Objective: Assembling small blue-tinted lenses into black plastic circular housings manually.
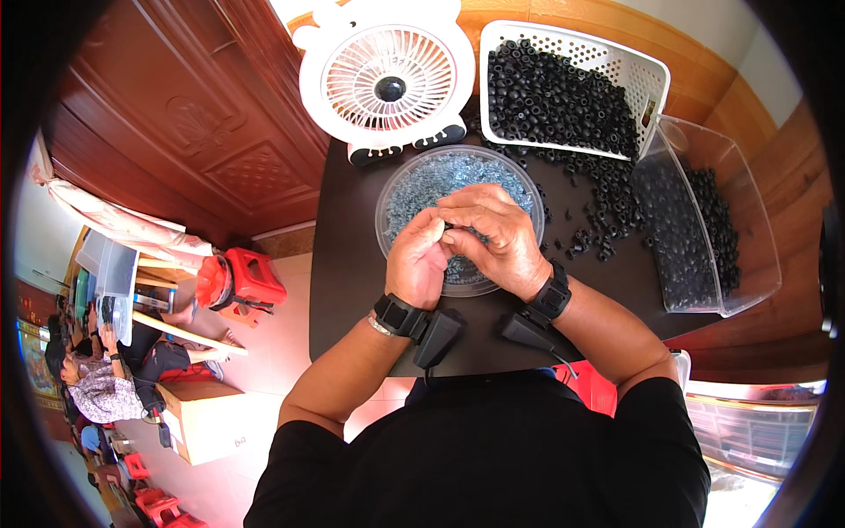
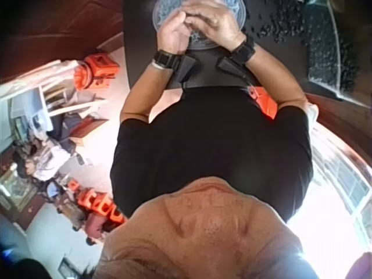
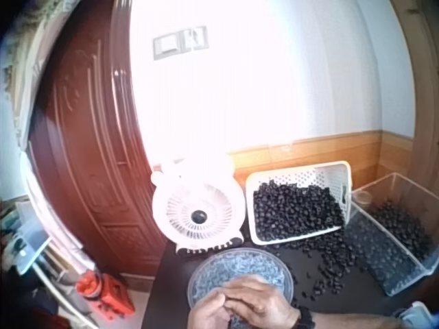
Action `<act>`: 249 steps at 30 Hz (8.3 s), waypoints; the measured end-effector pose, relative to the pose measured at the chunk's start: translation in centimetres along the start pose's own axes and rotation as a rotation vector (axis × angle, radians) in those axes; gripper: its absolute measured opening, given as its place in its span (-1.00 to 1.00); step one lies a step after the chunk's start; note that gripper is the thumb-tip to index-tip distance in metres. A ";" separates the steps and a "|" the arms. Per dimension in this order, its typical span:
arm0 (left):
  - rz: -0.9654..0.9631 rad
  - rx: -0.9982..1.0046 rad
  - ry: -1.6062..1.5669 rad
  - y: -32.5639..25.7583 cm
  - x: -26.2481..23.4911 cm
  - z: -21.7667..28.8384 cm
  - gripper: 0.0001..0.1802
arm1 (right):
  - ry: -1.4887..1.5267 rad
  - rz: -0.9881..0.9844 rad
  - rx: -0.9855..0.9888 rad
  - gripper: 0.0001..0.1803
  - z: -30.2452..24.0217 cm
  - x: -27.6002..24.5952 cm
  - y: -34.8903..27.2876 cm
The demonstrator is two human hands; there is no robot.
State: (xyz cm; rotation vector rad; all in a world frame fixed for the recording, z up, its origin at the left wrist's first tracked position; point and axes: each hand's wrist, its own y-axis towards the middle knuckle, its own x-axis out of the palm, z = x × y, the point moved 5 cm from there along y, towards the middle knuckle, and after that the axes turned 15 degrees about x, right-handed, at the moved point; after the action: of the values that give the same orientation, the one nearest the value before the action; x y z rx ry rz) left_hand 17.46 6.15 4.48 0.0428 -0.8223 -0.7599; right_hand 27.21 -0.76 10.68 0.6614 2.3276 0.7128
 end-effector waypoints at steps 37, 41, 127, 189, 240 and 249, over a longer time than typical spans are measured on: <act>-0.294 -0.076 0.542 0.7 0.7 2.1 -0.68 | -0.207 -0.045 -0.158 -0.65 -2.0 -1.8 0.4; -0.161 -0.035 0.401 0.3 0.8 1.2 -0.66 | -0.282 -0.021 -0.184 -0.63 -2.0 -1.4 0.0; -0.153 0.127 0.634 0.7 1.4 3.0 -0.74 | -0.116 -0.025 -0.068 -0.63 -0.2 -1.1 0.5; -0.200 -0.069 0.493 0.7 0.7 1.0 -0.78 | -0.803 -0.264 0.490 -0.79 12.7 -10.5 2.6; -0.016 -0.064 0.170 2.1 -2.0 1.9 -0.82 | -0.667 -0.538 0.088 -0.87 2.4 -0.5 -0.3; 0.012 -0.092 0.191 2.1 -2.1 1.6 -0.82 | -0.712 -0.417 0.023 -0.93 3.3 0.7 -0.3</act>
State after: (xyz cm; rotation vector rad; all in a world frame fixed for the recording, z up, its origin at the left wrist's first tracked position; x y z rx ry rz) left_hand 16.68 9.42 4.93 0.0277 -0.6050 -0.7690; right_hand 28.84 0.47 7.99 0.3361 1.7217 0.2020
